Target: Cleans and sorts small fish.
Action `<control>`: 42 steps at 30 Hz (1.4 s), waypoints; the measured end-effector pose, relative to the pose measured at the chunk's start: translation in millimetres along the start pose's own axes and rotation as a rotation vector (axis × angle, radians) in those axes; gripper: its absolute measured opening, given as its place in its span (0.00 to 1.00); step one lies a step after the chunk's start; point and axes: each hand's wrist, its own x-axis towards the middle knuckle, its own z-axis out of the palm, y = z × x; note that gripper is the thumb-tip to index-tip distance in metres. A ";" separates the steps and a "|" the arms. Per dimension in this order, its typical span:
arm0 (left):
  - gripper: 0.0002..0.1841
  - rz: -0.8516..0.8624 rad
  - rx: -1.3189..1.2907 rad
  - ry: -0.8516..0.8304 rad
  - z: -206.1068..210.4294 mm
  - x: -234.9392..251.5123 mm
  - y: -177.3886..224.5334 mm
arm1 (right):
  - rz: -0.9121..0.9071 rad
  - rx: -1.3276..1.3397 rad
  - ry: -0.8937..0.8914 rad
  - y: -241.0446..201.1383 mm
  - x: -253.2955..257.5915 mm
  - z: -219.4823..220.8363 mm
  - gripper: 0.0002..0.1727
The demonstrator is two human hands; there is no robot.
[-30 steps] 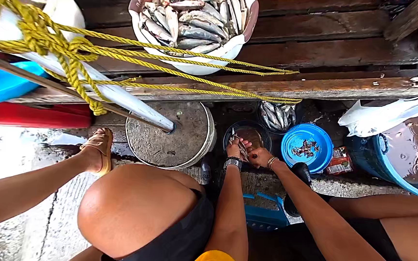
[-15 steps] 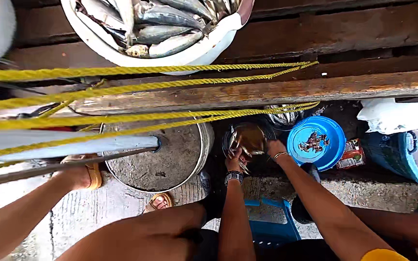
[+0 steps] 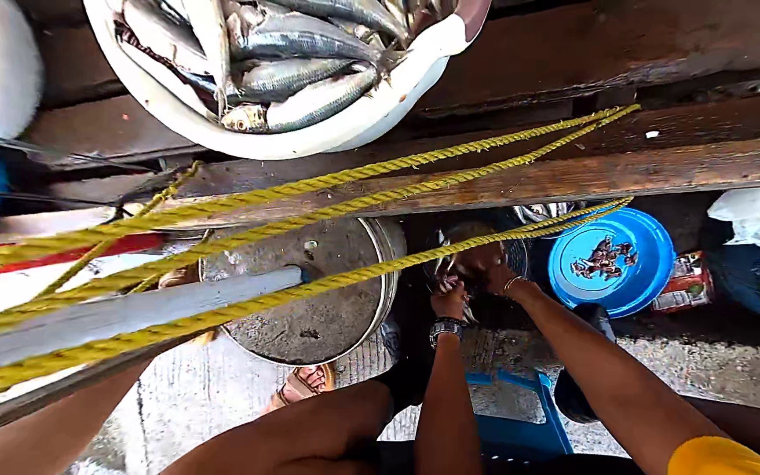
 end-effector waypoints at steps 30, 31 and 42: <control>0.12 0.009 -0.272 -0.416 3.3 -64.7 42.8 | -0.334 0.636 0.563 -29.4 -152.7 -28.0 0.10; 0.13 0.015 -0.260 -0.406 3.9 -66.1 43.1 | -0.327 0.571 0.595 -32.6 -152.9 -27.2 0.10; 0.16 0.179 0.100 -0.377 8.9 -76.1 57.2 | -0.159 0.681 0.552 -42.4 -151.2 -27.3 0.11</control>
